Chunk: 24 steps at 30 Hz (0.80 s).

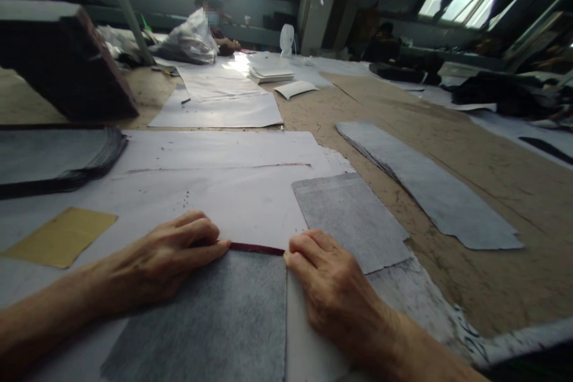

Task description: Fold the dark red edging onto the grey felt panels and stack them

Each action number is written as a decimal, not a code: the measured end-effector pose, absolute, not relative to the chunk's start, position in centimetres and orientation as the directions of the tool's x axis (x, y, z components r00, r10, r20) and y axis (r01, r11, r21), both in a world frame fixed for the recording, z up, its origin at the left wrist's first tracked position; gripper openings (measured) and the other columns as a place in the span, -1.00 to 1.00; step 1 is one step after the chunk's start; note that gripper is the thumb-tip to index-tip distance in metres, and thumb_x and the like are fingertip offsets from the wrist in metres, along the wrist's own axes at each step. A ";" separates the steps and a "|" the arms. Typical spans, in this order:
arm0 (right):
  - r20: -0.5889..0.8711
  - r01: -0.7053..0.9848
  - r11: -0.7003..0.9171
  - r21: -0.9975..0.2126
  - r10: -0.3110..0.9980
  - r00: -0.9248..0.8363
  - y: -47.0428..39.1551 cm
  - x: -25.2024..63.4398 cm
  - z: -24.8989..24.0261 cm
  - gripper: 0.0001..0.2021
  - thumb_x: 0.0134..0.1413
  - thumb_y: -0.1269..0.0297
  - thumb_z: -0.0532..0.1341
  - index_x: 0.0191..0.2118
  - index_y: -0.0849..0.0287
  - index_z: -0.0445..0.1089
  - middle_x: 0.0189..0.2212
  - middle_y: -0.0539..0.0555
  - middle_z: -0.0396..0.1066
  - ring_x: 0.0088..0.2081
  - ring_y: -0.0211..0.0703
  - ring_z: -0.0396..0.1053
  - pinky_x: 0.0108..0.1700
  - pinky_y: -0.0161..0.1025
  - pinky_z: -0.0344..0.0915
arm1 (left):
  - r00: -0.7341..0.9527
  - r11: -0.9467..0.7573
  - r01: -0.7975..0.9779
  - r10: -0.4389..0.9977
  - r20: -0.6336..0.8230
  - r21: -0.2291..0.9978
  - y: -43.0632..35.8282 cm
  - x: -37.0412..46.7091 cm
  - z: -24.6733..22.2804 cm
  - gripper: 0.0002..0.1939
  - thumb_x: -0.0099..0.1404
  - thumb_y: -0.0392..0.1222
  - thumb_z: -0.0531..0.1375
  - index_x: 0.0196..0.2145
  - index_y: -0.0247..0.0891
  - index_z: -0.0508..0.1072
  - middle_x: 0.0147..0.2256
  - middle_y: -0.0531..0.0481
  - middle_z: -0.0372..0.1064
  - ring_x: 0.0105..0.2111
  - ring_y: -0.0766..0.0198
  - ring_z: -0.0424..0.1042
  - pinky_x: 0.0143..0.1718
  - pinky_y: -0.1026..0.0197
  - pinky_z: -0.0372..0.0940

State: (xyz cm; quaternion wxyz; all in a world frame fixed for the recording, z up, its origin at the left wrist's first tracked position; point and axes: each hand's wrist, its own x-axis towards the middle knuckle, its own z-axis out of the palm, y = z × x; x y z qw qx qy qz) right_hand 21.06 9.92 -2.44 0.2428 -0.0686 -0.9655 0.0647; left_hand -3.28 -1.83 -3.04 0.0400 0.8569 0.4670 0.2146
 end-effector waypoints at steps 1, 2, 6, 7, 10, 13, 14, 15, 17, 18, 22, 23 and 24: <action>0.455 0.162 0.958 -0.237 0.257 -0.853 10.0 21.0 -2.3 -0.76 0.04 0.59 -0.02 -0.35 0.24 0.35 -0.35 0.11 0.37 -0.29 -0.20 0.33 -0.28 -0.25 0.35 | 0.477 -0.568 0.778 0.812 0.336 0.269 -1.8 -3.3 -3.1 -0.68 0.17 -0.54 -0.05 -0.17 -0.37 0.33 -0.32 -0.09 0.21 -0.33 0.25 0.16 -0.29 0.17 0.25; 0.452 0.226 0.929 -0.294 0.343 -0.824 10.1 20.8 -2.0 -0.77 0.02 0.59 0.00 -0.38 0.21 0.34 -0.36 0.07 0.37 -0.33 -0.24 0.34 -0.30 -0.30 0.34 | 0.479 -0.572 0.775 0.809 0.341 0.268 -1.8 -3.3 -3.1 -0.69 0.17 -0.54 -0.05 -0.18 -0.37 0.34 -0.32 -0.09 0.21 -0.33 0.25 0.16 -0.28 0.17 0.25; 0.533 0.316 0.900 -0.301 0.434 -0.727 9.6 18.6 -1.3 -0.76 0.01 0.57 0.03 -0.33 0.16 0.38 -0.34 0.04 0.37 -0.30 -0.24 0.34 -0.27 -0.29 0.32 | 0.464 -0.551 0.789 0.824 0.326 0.271 -1.8 -3.3 -3.4 -0.71 0.18 -0.52 -0.05 -0.21 -0.35 0.35 -0.32 -0.08 0.21 -0.32 0.25 0.16 -0.26 0.15 0.25; 0.535 0.286 0.919 -0.273 0.392 -0.748 9.1 17.8 -1.3 -0.75 0.02 0.56 0.03 -0.30 0.17 0.39 -0.35 0.06 0.37 -0.29 -0.21 0.32 -0.26 -0.26 0.32 | 0.460 -0.546 0.793 0.827 0.322 0.271 -1.8 -3.3 -3.4 -0.71 0.20 -0.51 -0.05 -0.21 -0.35 0.35 -0.32 -0.08 0.22 -0.32 0.25 0.16 -0.25 0.15 0.25; 0.476 0.173 0.969 -0.174 0.237 -0.847 7.4 15.9 -2.1 -0.73 0.05 0.56 -0.02 -0.31 0.27 0.41 -0.43 0.13 0.34 -0.35 -0.15 0.26 -0.32 -0.20 0.32 | 0.458 -0.546 0.794 0.826 0.327 0.266 -1.7 -3.2 -3.4 -0.74 0.23 -0.47 -0.05 -0.21 -0.34 0.35 -0.33 -0.08 0.22 -0.32 0.25 0.16 -0.25 0.15 0.25; 0.453 0.105 0.993 -0.050 0.116 -0.884 6.3 15.2 -3.1 -0.70 0.09 0.58 -0.08 -0.31 0.39 0.41 -0.45 0.20 0.33 -0.36 -0.10 0.22 -0.35 -0.15 0.32 | 0.465 -0.548 0.793 0.827 0.314 0.267 -1.6 -3.3 -3.2 -0.74 0.23 -0.47 -0.04 -0.19 -0.34 0.35 -0.34 -0.08 0.22 -0.32 0.24 0.17 -0.25 0.16 0.25; 0.455 0.088 0.996 -0.026 0.090 -0.886 6.2 15.2 -3.3 -0.69 0.10 0.58 -0.08 -0.29 0.41 0.41 -0.44 0.21 0.32 -0.35 -0.10 0.21 -0.34 -0.14 0.33 | 0.465 -0.542 0.795 0.832 0.301 0.271 -1.6 -3.4 -3.2 -0.73 0.22 -0.48 -0.03 -0.19 -0.34 0.35 -0.33 -0.08 0.22 -0.31 0.24 0.17 -0.25 0.17 0.25; 0.456 0.074 0.997 -0.019 0.074 -0.887 6.2 15.3 -3.5 -0.70 0.11 0.57 -0.08 -0.27 0.42 0.40 -0.43 0.21 0.32 -0.34 -0.10 0.21 -0.33 -0.14 0.33 | 0.460 -0.532 0.798 0.841 0.285 0.282 -1.7 -3.6 -3.1 -0.72 0.21 -0.49 -0.03 -0.18 -0.33 0.35 -0.33 -0.07 0.22 -0.31 0.25 0.18 -0.25 0.18 0.25; 0.468 0.057 0.998 -0.039 0.069 -0.881 6.5 15.6 -3.6 -0.71 0.12 0.56 -0.07 -0.24 0.42 0.39 -0.44 0.19 0.31 -0.36 -0.11 0.19 -0.34 -0.16 0.33 | 0.435 -0.510 0.800 0.856 0.279 0.318 -1.9 -4.1 -3.0 -0.69 0.19 -0.51 -0.03 -0.18 -0.31 0.36 -0.32 -0.07 0.23 -0.31 0.27 0.19 -0.26 0.22 0.25; 0.476 0.054 0.997 -0.051 0.072 -0.876 6.6 15.8 -3.6 -0.71 0.11 0.57 -0.07 -0.23 0.42 0.39 -0.45 0.18 0.31 -0.37 -0.12 0.19 -0.36 -0.17 0.33 | 0.417 -0.498 0.797 0.863 0.287 0.341 -2.1 -4.5 -3.0 -0.69 0.19 -0.51 -0.03 -0.18 -0.30 0.37 -0.32 -0.06 0.23 -0.31 0.29 0.20 -0.26 0.24 0.25; 0.487 0.059 0.997 -0.047 0.075 -0.870 7.0 15.7 -3.3 -0.69 0.06 0.60 -0.08 -0.20 0.45 0.38 -0.49 0.16 0.29 -0.41 -0.13 0.17 -0.40 -0.20 0.29 | 0.372 -0.481 0.779 0.871 0.321 0.402 -2.7 -6.1 -2.8 -0.69 0.21 -0.48 -0.02 -0.19 -0.26 0.39 -0.35 -0.04 0.26 -0.34 0.33 0.24 -0.30 0.28 0.23; 0.482 0.061 0.998 -0.033 0.069 -0.873 7.0 15.6 -3.3 -0.67 0.04 0.61 -0.08 -0.18 0.46 0.37 -0.49 0.16 0.29 -0.41 -0.13 0.17 -0.40 -0.20 0.29 | 0.372 -0.477 0.780 0.874 0.314 0.405 -2.8 -6.5 -2.8 -0.70 0.21 -0.49 -0.02 -0.20 -0.26 0.40 -0.36 -0.03 0.26 -0.35 0.34 0.24 -0.30 0.28 0.23; 0.475 0.059 0.998 -0.013 0.058 -0.878 7.0 15.5 -3.2 -0.66 0.03 0.61 -0.08 -0.15 0.45 0.37 -0.49 0.15 0.29 -0.41 -0.13 0.17 -0.41 -0.21 0.28 | 0.374 -0.476 0.783 0.874 0.309 0.401 -2.9 -6.7 -2.8 -0.69 0.20 -0.50 -0.02 -0.21 -0.26 0.40 -0.36 -0.03 0.26 -0.35 0.34 0.23 -0.30 0.28 0.22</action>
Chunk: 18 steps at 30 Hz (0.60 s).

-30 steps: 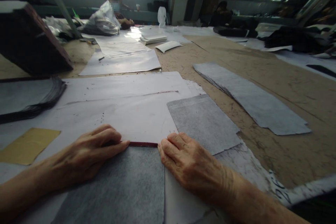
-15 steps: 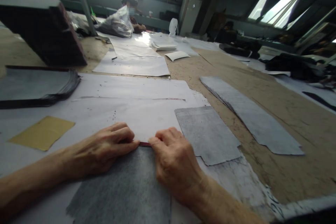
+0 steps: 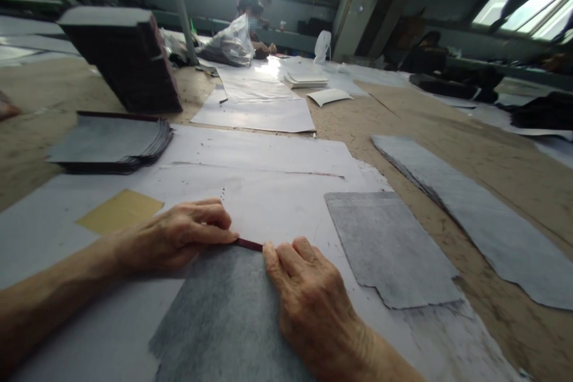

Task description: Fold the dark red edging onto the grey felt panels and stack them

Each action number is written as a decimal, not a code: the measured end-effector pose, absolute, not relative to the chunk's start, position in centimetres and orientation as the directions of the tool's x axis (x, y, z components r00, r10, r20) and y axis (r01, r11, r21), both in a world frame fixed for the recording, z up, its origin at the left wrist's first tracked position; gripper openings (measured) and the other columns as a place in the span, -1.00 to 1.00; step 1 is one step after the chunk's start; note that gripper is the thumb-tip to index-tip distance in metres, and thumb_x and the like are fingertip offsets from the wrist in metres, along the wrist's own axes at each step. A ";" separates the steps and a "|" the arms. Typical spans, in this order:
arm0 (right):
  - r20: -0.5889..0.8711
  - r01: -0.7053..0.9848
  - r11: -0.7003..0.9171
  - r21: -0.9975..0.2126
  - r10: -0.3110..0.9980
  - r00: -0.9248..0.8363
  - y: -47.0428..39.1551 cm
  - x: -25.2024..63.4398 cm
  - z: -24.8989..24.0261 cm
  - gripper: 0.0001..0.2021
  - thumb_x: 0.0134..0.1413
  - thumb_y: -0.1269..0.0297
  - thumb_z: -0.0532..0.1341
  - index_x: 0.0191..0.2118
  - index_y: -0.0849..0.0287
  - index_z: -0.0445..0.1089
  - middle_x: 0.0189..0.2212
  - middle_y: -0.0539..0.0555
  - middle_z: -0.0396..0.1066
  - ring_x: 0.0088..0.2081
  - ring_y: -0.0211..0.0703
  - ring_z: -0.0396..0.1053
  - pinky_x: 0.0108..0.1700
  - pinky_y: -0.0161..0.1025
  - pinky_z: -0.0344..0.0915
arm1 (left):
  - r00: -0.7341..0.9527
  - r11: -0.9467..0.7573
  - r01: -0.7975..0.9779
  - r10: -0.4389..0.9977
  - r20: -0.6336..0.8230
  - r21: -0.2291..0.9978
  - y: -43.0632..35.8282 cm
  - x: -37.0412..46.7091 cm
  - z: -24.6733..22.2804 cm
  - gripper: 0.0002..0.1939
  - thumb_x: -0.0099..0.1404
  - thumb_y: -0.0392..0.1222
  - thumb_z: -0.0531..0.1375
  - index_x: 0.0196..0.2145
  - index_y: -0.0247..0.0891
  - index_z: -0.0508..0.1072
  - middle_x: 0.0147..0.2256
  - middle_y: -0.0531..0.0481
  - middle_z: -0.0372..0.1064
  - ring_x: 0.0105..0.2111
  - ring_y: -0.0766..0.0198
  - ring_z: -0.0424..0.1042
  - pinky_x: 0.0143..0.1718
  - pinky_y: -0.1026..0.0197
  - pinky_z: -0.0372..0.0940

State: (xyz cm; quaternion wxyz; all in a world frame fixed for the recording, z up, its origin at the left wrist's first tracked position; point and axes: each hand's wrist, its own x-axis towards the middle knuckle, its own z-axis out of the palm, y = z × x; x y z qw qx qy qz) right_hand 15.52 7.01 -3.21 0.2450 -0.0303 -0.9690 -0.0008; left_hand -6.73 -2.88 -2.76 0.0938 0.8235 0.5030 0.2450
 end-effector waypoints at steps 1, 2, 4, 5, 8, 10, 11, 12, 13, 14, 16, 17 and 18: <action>0.464 0.059 0.998 0.009 0.048 -0.884 7.0 15.4 -3.1 -0.64 0.02 0.62 -0.07 -0.13 0.44 0.36 -0.48 0.15 0.30 -0.41 -0.13 0.17 -0.41 -0.21 0.28 | 0.381 -0.482 0.785 0.871 0.311 0.389 -2.9 -7.0 -2.7 -0.69 0.19 -0.51 -0.02 -0.22 -0.26 0.40 -0.36 -0.03 0.26 -0.35 0.34 0.23 -0.29 0.28 0.23; 0.445 0.058 0.998 0.031 0.038 -0.895 7.0 15.3 -3.1 -0.62 0.00 0.63 -0.07 -0.10 0.43 0.35 -0.47 0.15 0.30 -0.41 -0.13 0.17 -0.41 -0.21 0.27 | 0.392 -0.491 0.789 0.865 0.313 0.370 -2.9 -7.1 -2.7 -0.68 0.18 -0.52 -0.03 -0.23 -0.27 0.40 -0.36 -0.03 0.26 -0.35 0.34 0.23 -0.29 0.27 0.23; 0.398 0.065 0.996 0.068 0.033 -0.917 6.9 15.1 -2.9 -0.58 -0.06 0.64 -0.05 -0.07 0.38 0.34 -0.45 0.14 0.31 -0.42 -0.14 0.19 -0.42 -0.22 0.27 | 0.426 -0.518 0.796 0.847 0.319 0.313 -2.9 -7.3 -2.6 -0.68 0.15 -0.53 -0.04 -0.25 -0.28 0.40 -0.36 -0.04 0.26 -0.36 0.32 0.22 -0.29 0.26 0.24; 0.374 0.070 0.994 0.085 0.033 -0.927 6.9 15.0 -2.8 -0.56 -0.08 0.64 -0.04 -0.05 0.36 0.33 -0.44 0.13 0.32 -0.42 -0.14 0.19 -0.43 -0.23 0.27 | 0.444 -0.529 0.800 0.839 0.315 0.283 -2.9 -7.3 -2.5 -0.68 0.14 -0.53 -0.05 -0.26 -0.29 0.39 -0.36 -0.05 0.27 -0.36 0.31 0.21 -0.30 0.25 0.24; 0.318 0.067 0.988 0.136 0.020 -0.948 6.7 14.6 -2.3 -0.52 -0.15 0.64 0.02 -0.03 0.35 0.32 -0.40 0.13 0.33 -0.43 -0.14 0.22 -0.44 -0.23 0.28 | 0.472 -0.541 0.812 0.830 0.297 0.219 -2.9 -7.1 -2.4 -0.71 0.12 -0.52 -0.04 -0.31 -0.31 0.39 -0.38 -0.08 0.28 -0.38 0.27 0.19 -0.33 0.23 0.24; 0.287 0.054 0.984 0.172 0.002 -0.958 6.5 14.0 -1.8 -0.54 -0.19 0.64 0.03 -0.08 0.34 0.35 -0.41 0.14 0.34 -0.46 -0.15 0.22 -0.47 -0.22 0.28 | 0.482 -0.545 0.816 0.826 0.292 0.196 -2.9 -7.0 -2.4 -0.75 0.11 -0.51 -0.02 -0.34 -0.32 0.38 -0.38 -0.08 0.28 -0.39 0.26 0.18 -0.34 0.21 0.24; 0.273 0.055 0.980 0.190 0.000 -0.962 6.4 13.6 -1.6 -0.56 -0.20 0.64 0.04 -0.12 0.33 0.37 -0.42 0.14 0.34 -0.47 -0.15 0.21 -0.49 -0.22 0.28 | 0.483 -0.545 0.817 0.825 0.294 0.189 -2.9 -7.0 -2.4 -0.76 0.10 -0.50 -0.01 -0.35 -0.32 0.38 -0.39 -0.08 0.28 -0.39 0.26 0.17 -0.34 0.21 0.23; 0.264 0.055 0.977 0.206 -0.002 -0.964 6.3 13.2 -1.4 -0.60 -0.20 0.64 0.03 -0.18 0.32 0.40 -0.44 0.14 0.33 -0.48 -0.13 0.21 -0.50 -0.21 0.27 | 0.480 -0.542 0.819 0.826 0.294 0.187 -2.9 -6.9 -2.5 -0.77 0.10 -0.50 0.00 -0.35 -0.32 0.37 -0.38 -0.07 0.28 -0.39 0.26 0.17 -0.33 0.20 0.23; 0.268 0.055 0.976 0.211 -0.003 -0.964 6.2 12.8 -1.4 -0.65 -0.18 0.64 0.03 -0.24 0.32 0.41 -0.46 0.14 0.33 -0.48 -0.12 0.21 -0.50 -0.19 0.27 | 0.478 -0.541 0.819 0.828 0.294 0.193 -2.9 -6.9 -2.5 -0.77 0.10 -0.50 0.01 -0.35 -0.31 0.37 -0.38 -0.07 0.28 -0.39 0.26 0.17 -0.32 0.19 0.22; 0.280 0.046 0.978 0.202 -0.013 -0.960 6.1 12.4 -1.4 -0.69 -0.16 0.63 0.02 -0.28 0.31 0.42 -0.47 0.14 0.33 -0.47 -0.10 0.22 -0.49 -0.17 0.28 | 0.471 -0.537 0.818 0.831 0.296 0.205 -3.0 -6.9 -2.6 -0.78 0.09 -0.50 0.02 -0.35 -0.31 0.38 -0.38 -0.07 0.28 -0.38 0.25 0.17 -0.30 0.18 0.22; 0.333 -0.015 0.990 0.144 -0.063 -0.941 6.0 11.7 -1.9 -0.72 -0.08 0.63 -0.01 -0.35 0.34 0.41 -0.47 0.16 0.32 -0.44 -0.09 0.22 -0.47 -0.16 0.30 | 0.449 -0.520 0.818 0.844 0.292 0.245 -3.0 -7.0 -2.7 -0.76 0.08 -0.50 0.03 -0.35 -0.31 0.39 -0.36 -0.06 0.28 -0.36 0.25 0.18 -0.28 0.19 0.22; 0.360 -0.058 0.993 0.101 -0.090 -0.929 6.0 11.5 -2.2 -0.72 -0.04 0.64 -0.04 -0.36 0.35 0.40 -0.45 0.16 0.32 -0.43 -0.09 0.22 -0.46 -0.17 0.30 | 0.435 -0.510 0.815 0.853 0.289 0.275 -3.1 -7.0 -2.7 -0.76 0.08 -0.51 0.03 -0.35 -0.31 0.40 -0.36 -0.06 0.28 -0.35 0.26 0.20 -0.28 0.20 0.22; 0.385 -0.094 0.994 0.058 -0.110 -0.916 6.1 11.4 -2.6 -0.71 -0.01 0.63 -0.06 -0.35 0.38 0.40 -0.44 0.17 0.33 -0.42 -0.10 0.21 -0.45 -0.18 0.31 | 0.420 -0.499 0.808 0.860 0.289 0.312 -3.1 -7.1 -2.7 -0.74 0.08 -0.51 0.03 -0.35 -0.30 0.41 -0.36 -0.05 0.29 -0.34 0.27 0.21 -0.27 0.22 0.22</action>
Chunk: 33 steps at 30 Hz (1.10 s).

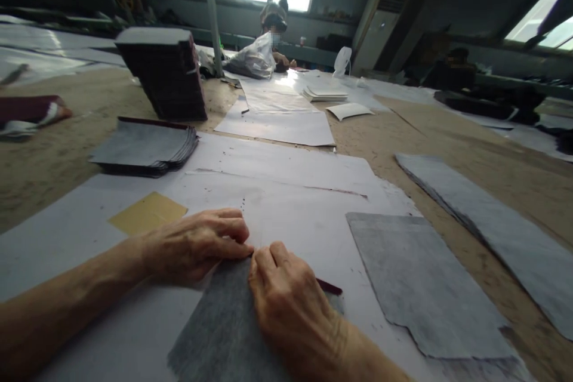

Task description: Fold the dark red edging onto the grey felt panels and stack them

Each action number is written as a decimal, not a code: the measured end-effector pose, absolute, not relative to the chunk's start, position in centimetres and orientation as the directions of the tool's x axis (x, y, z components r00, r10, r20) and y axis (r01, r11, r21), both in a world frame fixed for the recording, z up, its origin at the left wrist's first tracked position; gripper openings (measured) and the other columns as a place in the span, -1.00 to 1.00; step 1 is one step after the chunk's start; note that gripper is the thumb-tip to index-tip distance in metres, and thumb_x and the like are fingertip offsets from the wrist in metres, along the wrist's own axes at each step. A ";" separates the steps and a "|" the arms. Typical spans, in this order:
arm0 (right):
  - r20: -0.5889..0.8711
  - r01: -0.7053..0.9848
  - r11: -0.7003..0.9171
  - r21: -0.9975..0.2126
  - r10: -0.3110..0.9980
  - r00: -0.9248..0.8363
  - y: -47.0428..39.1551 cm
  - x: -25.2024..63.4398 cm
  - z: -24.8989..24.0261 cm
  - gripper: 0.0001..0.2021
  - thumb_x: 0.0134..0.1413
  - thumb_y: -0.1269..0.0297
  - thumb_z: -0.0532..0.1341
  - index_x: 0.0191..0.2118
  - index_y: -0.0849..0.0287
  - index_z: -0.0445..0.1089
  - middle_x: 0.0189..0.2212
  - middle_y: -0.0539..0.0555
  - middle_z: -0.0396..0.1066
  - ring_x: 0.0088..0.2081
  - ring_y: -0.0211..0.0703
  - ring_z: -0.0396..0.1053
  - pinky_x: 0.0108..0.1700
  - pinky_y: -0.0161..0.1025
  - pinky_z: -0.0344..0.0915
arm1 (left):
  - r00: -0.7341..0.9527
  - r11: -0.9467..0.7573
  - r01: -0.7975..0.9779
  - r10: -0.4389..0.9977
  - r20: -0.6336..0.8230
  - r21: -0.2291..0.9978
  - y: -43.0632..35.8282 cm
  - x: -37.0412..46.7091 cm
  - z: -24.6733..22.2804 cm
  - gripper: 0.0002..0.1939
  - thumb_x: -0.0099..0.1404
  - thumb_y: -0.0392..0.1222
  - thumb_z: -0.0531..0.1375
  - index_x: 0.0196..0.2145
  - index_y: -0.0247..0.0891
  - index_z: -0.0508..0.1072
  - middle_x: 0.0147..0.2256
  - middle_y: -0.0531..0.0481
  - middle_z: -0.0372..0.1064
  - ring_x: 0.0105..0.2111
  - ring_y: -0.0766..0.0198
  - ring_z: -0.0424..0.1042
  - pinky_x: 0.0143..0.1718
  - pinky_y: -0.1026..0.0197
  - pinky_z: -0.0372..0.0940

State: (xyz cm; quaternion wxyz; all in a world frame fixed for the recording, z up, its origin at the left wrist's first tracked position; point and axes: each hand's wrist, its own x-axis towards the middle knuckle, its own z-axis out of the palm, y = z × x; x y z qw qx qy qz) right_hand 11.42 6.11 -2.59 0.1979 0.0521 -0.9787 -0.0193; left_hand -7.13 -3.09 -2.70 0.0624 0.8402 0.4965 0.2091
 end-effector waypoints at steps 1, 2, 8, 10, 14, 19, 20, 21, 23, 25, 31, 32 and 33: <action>0.403 -0.120 0.993 0.019 -0.117 -0.908 6.2 11.4 -2.9 -0.70 0.03 0.63 -0.08 -0.32 0.41 0.39 -0.42 0.19 0.33 -0.40 -0.11 0.21 -0.43 -0.20 0.32 | 0.395 -0.485 0.798 0.869 0.298 0.357 -3.1 -7.3 -2.6 -0.73 0.09 -0.52 0.02 -0.34 -0.30 0.43 -0.37 -0.05 0.29 -0.35 0.29 0.23 -0.28 0.24 0.23; 0.412 -0.134 0.991 -0.014 -0.117 -0.904 6.3 11.4 -3.2 -0.70 0.06 0.62 -0.09 -0.27 0.44 0.38 -0.40 0.20 0.33 -0.38 -0.11 0.21 -0.41 -0.21 0.34 | 0.360 -0.468 0.784 0.878 0.317 0.408 -3.1 -7.5 -2.6 -0.71 0.10 -0.52 0.01 -0.32 -0.30 0.44 -0.38 -0.04 0.30 -0.35 0.31 0.25 -0.28 0.26 0.24; 0.308 -0.107 0.993 -0.054 -0.085 -0.948 6.8 11.4 -3.3 -0.59 0.04 0.61 -0.10 0.02 0.46 0.23 -0.33 0.22 0.30 -0.33 -0.11 0.24 -0.38 -0.23 0.38 | 0.117 -0.307 0.736 0.936 0.333 0.604 -3.0 -9.5 -2.1 -0.70 0.03 -0.50 0.01 -0.42 -0.31 0.50 -0.45 0.01 0.35 -0.45 0.37 0.32 -0.38 0.31 0.25; 0.281 -0.088 0.995 -0.038 -0.074 -0.957 6.8 11.3 -3.2 -0.54 -0.01 0.63 -0.10 0.04 0.43 0.21 -0.35 0.20 0.29 -0.40 -0.16 0.26 -0.44 -0.26 0.37 | 0.103 -0.264 0.745 0.953 0.285 0.612 -3.0 -9.7 -2.1 -0.73 -0.01 -0.50 0.02 -0.48 -0.32 0.49 -0.49 0.04 0.35 -0.50 0.40 0.31 -0.41 0.33 0.24; 0.222 -0.059 0.998 0.033 -0.064 -0.973 6.8 11.1 -2.9 -0.45 -0.10 0.64 -0.11 0.09 0.38 0.16 -0.38 0.16 0.26 -0.58 -0.29 0.18 -0.58 -0.35 0.29 | 0.111 -0.251 0.750 0.960 0.258 0.612 -3.0 -9.7 -2.3 -0.75 -0.09 -0.51 0.03 -0.54 -0.33 0.47 -0.54 0.09 0.33 -0.55 0.43 0.28 -0.45 0.36 0.21; -0.004 -0.016 0.981 0.193 -0.015 -1.000 6.3 10.4 -2.3 -0.30 -0.24 0.66 -0.07 0.16 0.31 0.06 -0.36 0.16 0.27 -0.58 -0.29 0.21 -0.55 -0.36 0.27 | 0.094 -0.232 0.767 0.963 0.253 0.598 -2.9 -9.8 -2.2 -0.74 -0.13 -0.49 0.01 -0.57 -0.32 0.45 -0.56 0.09 0.32 -0.55 0.42 0.27 -0.45 0.37 0.20; -0.052 -0.011 0.975 0.220 0.000 -0.999 6.1 10.1 -2.2 -0.29 -0.24 0.66 -0.06 0.18 0.29 0.03 -0.36 0.16 0.27 -0.58 -0.30 0.21 -0.56 -0.36 0.26 | 0.094 -0.230 0.771 0.963 0.251 0.594 -2.9 -9.8 -2.2 -0.75 -0.13 -0.48 0.01 -0.57 -0.32 0.45 -0.57 0.09 0.32 -0.55 0.42 0.27 -0.45 0.37 0.20; -0.095 -0.005 0.970 0.244 0.019 -0.995 5.9 9.8 -2.0 -0.27 -0.23 0.65 -0.05 0.20 0.27 0.00 -0.36 0.16 0.28 -0.60 -0.30 0.21 -0.57 -0.36 0.24 | 0.094 -0.229 0.774 0.964 0.250 0.590 -2.8 -9.8 -2.2 -0.75 -0.13 -0.48 0.01 -0.58 -0.31 0.45 -0.57 0.09 0.32 -0.55 0.42 0.27 -0.45 0.37 0.20; -0.169 0.016 0.962 0.272 0.065 -0.983 5.6 9.1 -1.7 -0.25 -0.20 0.65 -0.04 0.23 0.21 -0.06 -0.36 0.15 0.28 -0.63 -0.32 0.20 -0.61 -0.37 0.18 | 0.091 -0.223 0.781 0.965 0.248 0.584 -2.9 -9.9 -2.2 -0.75 -0.13 -0.47 0.01 -0.57 -0.31 0.45 -0.57 0.10 0.32 -0.55 0.42 0.27 -0.45 0.37 0.20; -0.201 0.038 0.966 0.256 0.092 -0.975 5.7 8.6 -1.4 -0.25 -0.19 0.64 -0.03 0.23 0.15 -0.06 -0.36 0.15 0.29 -0.65 -0.31 0.20 -0.63 -0.36 0.13 | 0.085 -0.216 0.788 0.966 0.246 0.576 -3.0 -9.8 -2.3 -0.75 -0.13 -0.48 0.02 -0.57 -0.30 0.45 -0.56 0.10 0.32 -0.55 0.42 0.27 -0.45 0.38 0.19; 0.039 0.186 0.964 -0.187 0.197 -0.980 7.9 10.2 -0.6 -0.61 0.02 0.51 -0.05 -0.03 0.20 0.29 -0.36 0.11 0.33 -0.42 -0.23 0.32 -0.35 -0.30 0.26 | -0.004 -0.155 0.816 0.962 0.273 0.557 -2.9 -8.5 -2.2 -0.80 0.01 -0.45 0.04 -0.48 -0.32 0.44 -0.49 0.07 0.32 -0.49 0.40 0.27 -0.41 0.35 0.18; 0.104 0.225 0.948 -0.225 0.253 -0.962 8.3 10.8 -0.6 -0.69 0.08 0.46 -0.06 -0.13 0.20 0.35 -0.37 0.10 0.33 -0.38 -0.22 0.32 -0.32 -0.29 0.25 | -0.025 -0.143 0.818 0.959 0.283 0.557 -2.8 -8.1 -2.2 -0.81 0.06 -0.43 0.04 -0.43 -0.33 0.44 -0.45 0.04 0.32 -0.46 0.39 0.27 -0.39 0.33 0.19; 0.141 0.260 0.936 -0.239 0.298 -0.944 8.5 11.4 -0.6 -0.73 0.11 0.40 -0.05 -0.23 0.19 0.39 -0.38 0.10 0.34 -0.36 -0.20 0.31 -0.30 -0.27 0.23 | -0.037 -0.138 0.818 0.956 0.290 0.558 -2.7 -7.6 -2.2 -0.83 0.11 -0.40 0.05 -0.39 -0.34 0.44 -0.42 0.02 0.32 -0.43 0.37 0.28 -0.35 0.31 0.19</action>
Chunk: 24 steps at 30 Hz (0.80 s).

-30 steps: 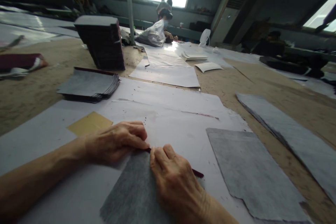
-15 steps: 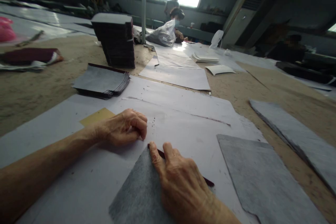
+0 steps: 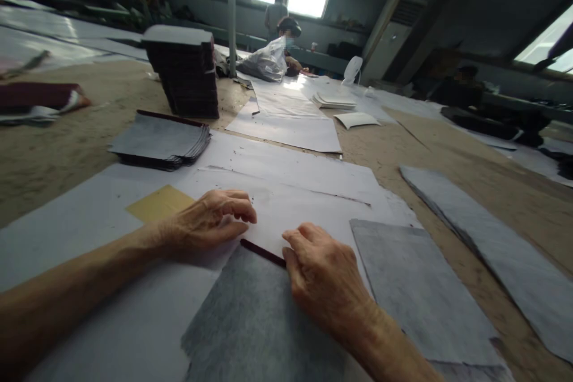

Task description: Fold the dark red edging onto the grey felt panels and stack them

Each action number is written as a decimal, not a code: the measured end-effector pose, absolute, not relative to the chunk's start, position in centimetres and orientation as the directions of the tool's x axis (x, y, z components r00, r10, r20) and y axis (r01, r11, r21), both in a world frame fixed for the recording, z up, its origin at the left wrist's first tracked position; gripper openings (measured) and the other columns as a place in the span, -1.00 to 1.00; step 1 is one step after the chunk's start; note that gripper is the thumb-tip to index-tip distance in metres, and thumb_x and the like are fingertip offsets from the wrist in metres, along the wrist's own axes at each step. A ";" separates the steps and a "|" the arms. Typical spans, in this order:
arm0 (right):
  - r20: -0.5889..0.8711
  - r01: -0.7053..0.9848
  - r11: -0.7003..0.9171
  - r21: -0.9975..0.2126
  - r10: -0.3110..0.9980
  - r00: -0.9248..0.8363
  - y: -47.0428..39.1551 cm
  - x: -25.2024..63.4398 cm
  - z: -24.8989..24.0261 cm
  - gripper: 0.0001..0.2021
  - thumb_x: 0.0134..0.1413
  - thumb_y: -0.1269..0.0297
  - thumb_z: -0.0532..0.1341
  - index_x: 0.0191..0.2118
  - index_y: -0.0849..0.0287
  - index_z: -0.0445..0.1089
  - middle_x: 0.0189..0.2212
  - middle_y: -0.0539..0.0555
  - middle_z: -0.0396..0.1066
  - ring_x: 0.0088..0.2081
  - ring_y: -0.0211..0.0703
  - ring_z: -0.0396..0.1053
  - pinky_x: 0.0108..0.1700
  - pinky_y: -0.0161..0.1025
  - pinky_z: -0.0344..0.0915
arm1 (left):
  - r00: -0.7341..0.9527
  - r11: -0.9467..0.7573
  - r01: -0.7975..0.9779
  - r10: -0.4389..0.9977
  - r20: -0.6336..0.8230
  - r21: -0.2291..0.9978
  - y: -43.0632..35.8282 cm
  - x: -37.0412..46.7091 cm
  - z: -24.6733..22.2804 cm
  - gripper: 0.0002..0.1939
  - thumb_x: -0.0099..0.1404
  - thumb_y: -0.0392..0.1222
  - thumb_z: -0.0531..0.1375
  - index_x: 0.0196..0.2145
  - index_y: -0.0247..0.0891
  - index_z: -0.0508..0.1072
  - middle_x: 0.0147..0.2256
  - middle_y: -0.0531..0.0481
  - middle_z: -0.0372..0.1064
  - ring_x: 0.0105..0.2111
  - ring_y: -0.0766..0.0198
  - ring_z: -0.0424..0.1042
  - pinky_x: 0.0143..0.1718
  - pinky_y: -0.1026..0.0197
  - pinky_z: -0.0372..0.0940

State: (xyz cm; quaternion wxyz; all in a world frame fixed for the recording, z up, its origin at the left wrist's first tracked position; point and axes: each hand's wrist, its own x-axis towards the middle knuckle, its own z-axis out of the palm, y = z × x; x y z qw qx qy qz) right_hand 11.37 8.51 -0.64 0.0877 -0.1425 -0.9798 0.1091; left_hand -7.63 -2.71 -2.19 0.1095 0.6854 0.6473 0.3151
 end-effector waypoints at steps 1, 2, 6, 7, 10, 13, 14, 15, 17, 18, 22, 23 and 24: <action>0.148 0.288 0.925 -0.246 0.330 -0.932 8.7 11.9 -0.7 -0.74 0.13 0.34 -0.04 -0.32 0.18 0.40 -0.39 0.09 0.34 -0.34 -0.18 0.30 -0.30 -0.26 0.22 | -0.027 -0.147 0.817 0.956 0.292 0.557 -2.6 -7.2 -2.2 -0.85 0.14 -0.36 0.07 -0.35 -0.33 0.43 -0.39 0.01 0.32 -0.40 0.36 0.28 -0.31 0.29 0.19; 0.131 0.310 0.914 -0.263 0.352 -0.927 8.9 12.3 -0.6 -0.73 0.13 0.31 -0.03 -0.37 0.17 0.40 -0.41 0.09 0.34 -0.34 -0.17 0.29 -0.29 -0.25 0.20 | 0.001 -0.165 0.817 0.958 0.285 0.552 -2.5 -6.7 -2.3 -0.87 0.16 -0.33 0.10 -0.33 -0.31 0.42 -0.36 0.02 0.32 -0.37 0.35 0.28 -0.27 0.27 0.19; -0.075 0.430 0.746 -0.508 0.459 -0.885 10.1 13.7 -0.1 -0.75 0.09 0.26 0.01 -0.40 0.16 0.41 -0.43 0.04 0.36 -0.37 -0.21 0.27 -0.30 -0.27 0.15 | 0.070 -0.163 0.831 0.979 0.190 0.531 -2.6 -5.5 -2.4 -0.90 0.16 -0.26 0.16 -0.31 -0.23 0.39 -0.37 0.07 0.30 -0.34 0.32 0.25 -0.23 0.24 0.14; -0.146 0.477 0.667 -0.572 0.489 -0.860 10.6 14.1 0.1 -0.77 0.07 0.26 0.03 -0.40 0.16 0.41 -0.45 0.02 0.36 -0.39 -0.22 0.27 -0.32 -0.29 0.14 | 0.057 -0.134 0.836 0.986 0.158 0.532 -2.6 -5.4 -2.4 -0.90 0.16 -0.26 0.15 -0.31 -0.22 0.38 -0.39 0.08 0.29 -0.36 0.32 0.24 -0.24 0.23 0.13; -0.276 0.566 0.488 -0.665 0.543 -0.793 11.6 15.5 0.6 -0.79 0.03 0.26 0.05 -0.39 0.18 0.41 -0.47 0.00 0.36 -0.40 -0.25 0.26 -0.33 -0.32 0.13 | 0.037 -0.078 0.841 0.995 0.088 0.535 -2.7 -5.2 -2.3 -0.90 0.16 -0.27 0.13 -0.31 -0.22 0.33 -0.42 0.11 0.26 -0.40 0.34 0.21 -0.23 0.20 0.09; -0.310 0.594 0.444 -0.671 0.559 -0.769 11.9 16.4 0.7 -0.78 0.01 0.23 0.07 -0.42 0.19 0.42 -0.50 -0.02 0.33 -0.44 -0.28 0.22 -0.35 -0.33 0.11 | 0.055 -0.076 0.849 0.997 0.056 0.523 -2.7 -5.0 -2.2 -0.97 0.14 -0.29 0.11 -0.40 -0.24 0.30 -0.40 0.11 0.26 -0.38 0.32 0.21 -0.21 0.17 0.05; -0.327 0.603 0.430 -0.672 0.558 -0.763 11.9 16.6 0.7 -0.77 0.00 0.21 0.08 -0.43 0.18 0.42 -0.55 -0.03 0.29 -0.48 -0.29 0.18 -0.40 -0.34 0.08 | 0.056 -0.074 0.852 0.997 0.050 0.518 -2.7 -5.0 -2.3 -0.99 0.14 -0.30 0.10 -0.43 -0.25 0.29 -0.40 0.10 0.26 -0.38 0.32 0.21 -0.22 0.17 0.05; -0.344 0.610 0.418 -0.673 0.553 -0.759 11.9 16.7 0.6 -0.76 0.00 0.18 0.08 -0.45 0.18 0.43 -0.60 -0.05 0.24 -0.53 -0.31 0.13 -0.45 -0.34 0.04 | 0.056 -0.072 0.855 0.997 0.047 0.514 -2.8 -4.9 -2.3 -0.97 0.14 -0.30 0.09 -0.46 -0.26 0.28 -0.40 0.09 0.26 -0.38 0.31 0.20 -0.23 0.17 0.05; -0.364 0.612 0.400 -0.683 0.540 -0.759 11.7 16.6 0.6 -0.73 -0.01 0.13 0.09 -0.48 0.19 0.42 -0.66 -0.07 0.14 -0.57 -0.33 0.05 -0.50 -0.34 -0.02 | 0.054 -0.070 0.855 0.998 0.045 0.514 -2.8 -4.9 -2.3 -0.94 0.14 -0.29 0.08 -0.48 -0.27 0.27 -0.41 0.08 0.25 -0.37 0.31 0.20 -0.23 0.17 0.04; -0.367 0.606 0.396 -0.690 0.530 -0.764 11.6 16.5 0.6 -0.72 -0.01 0.11 0.10 -0.49 0.19 0.42 -0.67 -0.08 0.13 -0.58 -0.34 0.04 -0.51 -0.34 -0.04 | 0.055 -0.071 0.852 0.997 0.046 0.518 -2.8 -4.9 -2.3 -0.94 0.14 -0.28 0.07 -0.48 -0.27 0.27 -0.41 0.08 0.25 -0.37 0.30 0.20 -0.24 0.18 0.04; -0.321 0.560 0.427 -0.710 0.512 -0.797 10.8 15.9 0.4 -0.78 -0.08 0.18 0.15 -0.54 0.22 0.40 -0.66 -0.07 0.15 -0.56 -0.34 0.07 -0.49 -0.35 -0.02 | 0.053 -0.065 0.829 0.998 0.038 0.555 -2.8 -5.1 -2.4 -0.91 0.17 -0.26 0.06 -0.48 -0.27 0.28 -0.42 0.09 0.26 -0.39 0.32 0.20 -0.25 0.20 0.04; -0.295 0.547 0.442 -0.711 0.519 -0.802 10.6 15.7 0.2 -0.81 -0.10 0.23 0.16 -0.55 0.23 0.40 -0.65 -0.07 0.17 -0.55 -0.34 0.09 -0.48 -0.35 0.00 | 0.049 -0.059 0.820 0.998 0.033 0.569 -2.7 -5.2 -2.4 -0.90 0.18 -0.24 0.06 -0.48 -0.27 0.27 -0.43 0.09 0.26 -0.39 0.32 0.19 -0.25 0.20 0.04; -0.266 0.535 0.455 -0.712 0.530 -0.805 10.3 15.6 0.1 -0.84 -0.11 0.27 0.17 -0.56 0.23 0.38 -0.64 -0.06 0.19 -0.53 -0.33 0.11 -0.46 -0.34 0.01 | 0.046 -0.052 0.810 0.999 0.026 0.584 -2.7 -5.3 -2.4 -0.89 0.18 -0.23 0.06 -0.48 -0.27 0.27 -0.43 0.10 0.26 -0.39 0.32 0.19 -0.26 0.21 0.04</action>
